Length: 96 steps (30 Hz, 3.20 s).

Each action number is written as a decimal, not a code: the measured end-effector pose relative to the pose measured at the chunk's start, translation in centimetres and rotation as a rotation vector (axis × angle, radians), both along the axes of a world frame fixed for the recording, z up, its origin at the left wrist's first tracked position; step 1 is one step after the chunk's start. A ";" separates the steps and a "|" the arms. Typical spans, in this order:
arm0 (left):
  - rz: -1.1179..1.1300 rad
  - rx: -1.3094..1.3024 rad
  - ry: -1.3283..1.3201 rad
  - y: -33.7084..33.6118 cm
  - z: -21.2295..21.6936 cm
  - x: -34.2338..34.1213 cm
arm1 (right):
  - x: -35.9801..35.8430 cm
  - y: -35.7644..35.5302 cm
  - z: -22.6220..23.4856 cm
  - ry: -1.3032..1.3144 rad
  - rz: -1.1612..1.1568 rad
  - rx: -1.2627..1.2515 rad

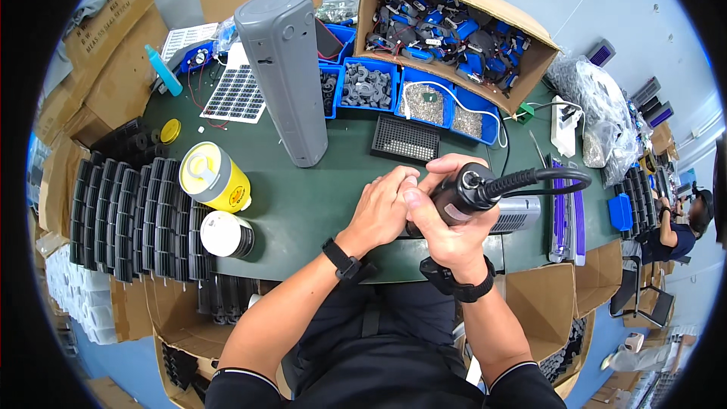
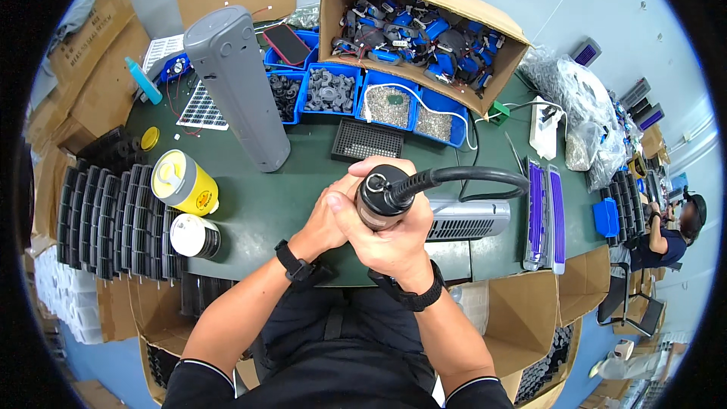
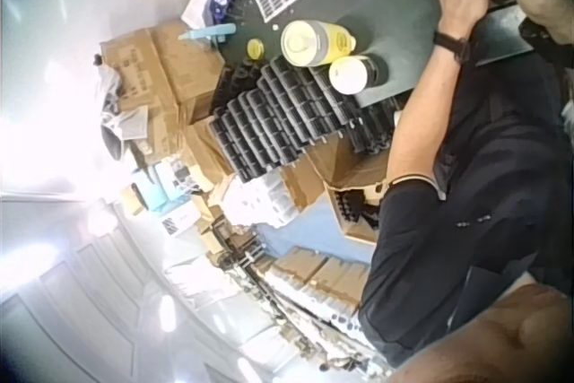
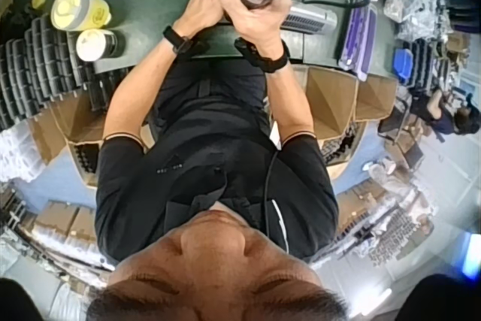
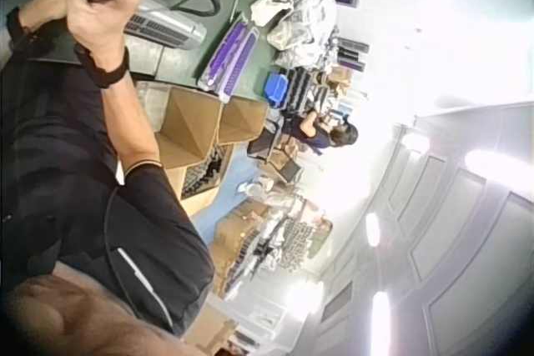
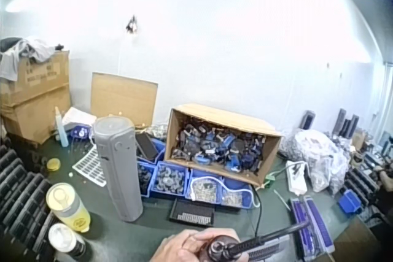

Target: The person assembles a grey electronic device by inserting a purple internal component and connecting wires. They use a power drill to secure the casing with screws and place the finished unit into a cardboard box.

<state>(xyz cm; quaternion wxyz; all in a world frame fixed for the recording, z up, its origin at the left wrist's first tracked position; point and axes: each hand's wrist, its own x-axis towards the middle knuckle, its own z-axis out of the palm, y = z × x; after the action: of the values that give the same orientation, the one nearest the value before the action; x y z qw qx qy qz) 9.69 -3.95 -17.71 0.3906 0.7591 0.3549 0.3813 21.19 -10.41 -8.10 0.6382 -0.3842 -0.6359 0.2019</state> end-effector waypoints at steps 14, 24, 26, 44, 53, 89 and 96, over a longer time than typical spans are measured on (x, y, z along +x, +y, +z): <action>0.187 -0.330 -0.077 -2.9 2.1 -1.4 | 1.9 3.5 6.8 0.360 0.046 -0.034; 0.207 -0.363 -0.130 -2.9 2.6 -1.2 | 2.4 7.1 3.3 0.231 0.042 -0.119; 0.212 -0.366 -0.131 -2.9 2.5 -1.3 | 2.1 7.0 3.6 0.287 0.033 -0.170; 0.170 -0.157 -0.228 -2.6 -0.3 -1.3 | 0.5 5.6 2.2 0.007 0.137 -0.070; 0.187 -0.181 -0.245 -2.9 0.0 -1.3 | 0.2 5.8 1.2 0.090 0.091 0.050; 0.184 -0.267 0.083 -2.1 3.9 -4.1 | 6.7 3.8 3.9 0.314 -0.217 -0.204; 0.224 -0.279 -0.036 -2.3 4.1 -3.6 | 5.8 2.0 1.0 0.112 -0.199 -0.003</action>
<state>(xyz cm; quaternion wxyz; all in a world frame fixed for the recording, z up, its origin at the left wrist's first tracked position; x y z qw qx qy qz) 6.13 -6.24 -13.56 0.4535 0.6461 0.4797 0.3831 26.98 -8.38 -7.10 0.6890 -0.4346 -0.5575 0.1599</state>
